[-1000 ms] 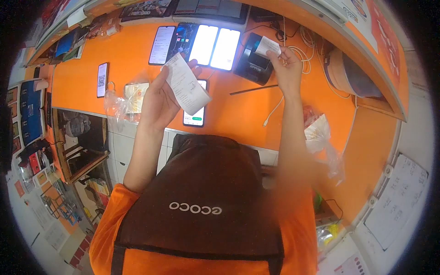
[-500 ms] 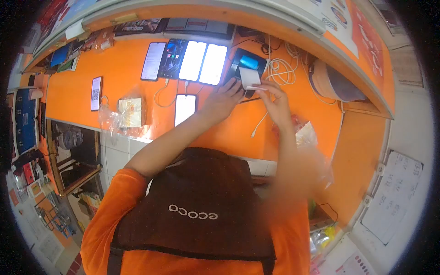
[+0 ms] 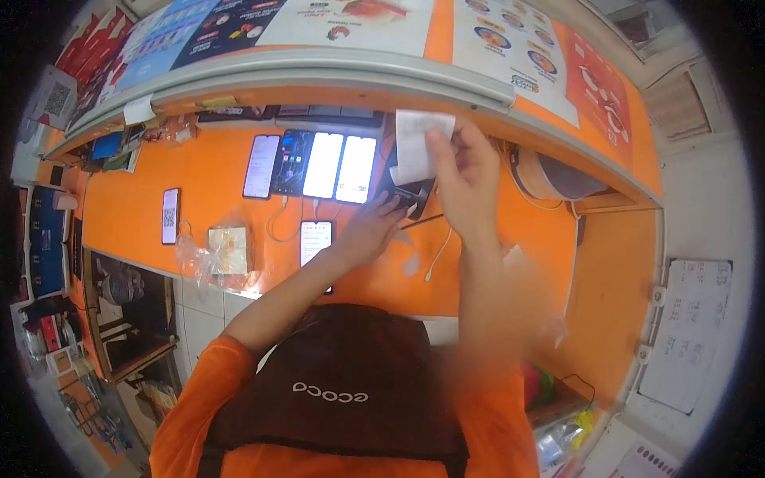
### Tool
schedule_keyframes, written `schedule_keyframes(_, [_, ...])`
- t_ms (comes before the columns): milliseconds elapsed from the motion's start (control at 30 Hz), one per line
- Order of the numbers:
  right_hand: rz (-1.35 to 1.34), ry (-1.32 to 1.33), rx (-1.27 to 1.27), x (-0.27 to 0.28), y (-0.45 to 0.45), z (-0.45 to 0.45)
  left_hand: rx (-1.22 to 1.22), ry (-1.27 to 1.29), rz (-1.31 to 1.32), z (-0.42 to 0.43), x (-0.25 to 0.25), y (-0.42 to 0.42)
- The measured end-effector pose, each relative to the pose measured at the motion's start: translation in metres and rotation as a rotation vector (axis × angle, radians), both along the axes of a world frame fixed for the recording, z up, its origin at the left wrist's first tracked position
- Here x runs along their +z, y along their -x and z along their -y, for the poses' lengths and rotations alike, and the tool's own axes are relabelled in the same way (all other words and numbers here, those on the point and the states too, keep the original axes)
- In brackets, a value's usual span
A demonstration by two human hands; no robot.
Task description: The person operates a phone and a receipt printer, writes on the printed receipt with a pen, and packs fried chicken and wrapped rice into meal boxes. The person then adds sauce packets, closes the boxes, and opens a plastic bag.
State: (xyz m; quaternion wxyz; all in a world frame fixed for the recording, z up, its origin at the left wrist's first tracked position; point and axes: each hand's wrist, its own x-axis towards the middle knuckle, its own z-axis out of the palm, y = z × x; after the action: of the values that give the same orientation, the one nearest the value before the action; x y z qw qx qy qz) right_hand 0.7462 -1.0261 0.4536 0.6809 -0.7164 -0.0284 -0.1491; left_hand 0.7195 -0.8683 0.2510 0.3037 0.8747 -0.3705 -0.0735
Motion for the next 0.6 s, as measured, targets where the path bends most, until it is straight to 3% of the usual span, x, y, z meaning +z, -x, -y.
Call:
schedule_keyframes(67, [-0.012, -0.1, -0.072, 0.013, -0.016, -0.01, 0.068, 0.095, -0.041, -0.011, 0.042, -0.003])
schedule_keyframes(167, [0.072, -0.245, -0.194, 0.018, -0.031, -0.027, 0.137, 0.329, -0.138, -0.026, 0.063, -0.015])
schedule_keyframes(367, [0.068, -0.301, -0.219, 0.012, -0.033, -0.032, 0.223, 0.635, -0.164, -0.053, 0.137, -0.022])
schedule_keyframes(467, [0.085, -0.314, -0.243, 0.011, -0.042, -0.032, 0.315, 0.582, -0.422, -0.064, 0.15, -0.02])
schedule_keyframes(600, [0.037, -0.246, -0.314, 0.02, -0.045, -0.04, 0.379, 0.86, -0.706, -0.068, 0.156, -0.019])
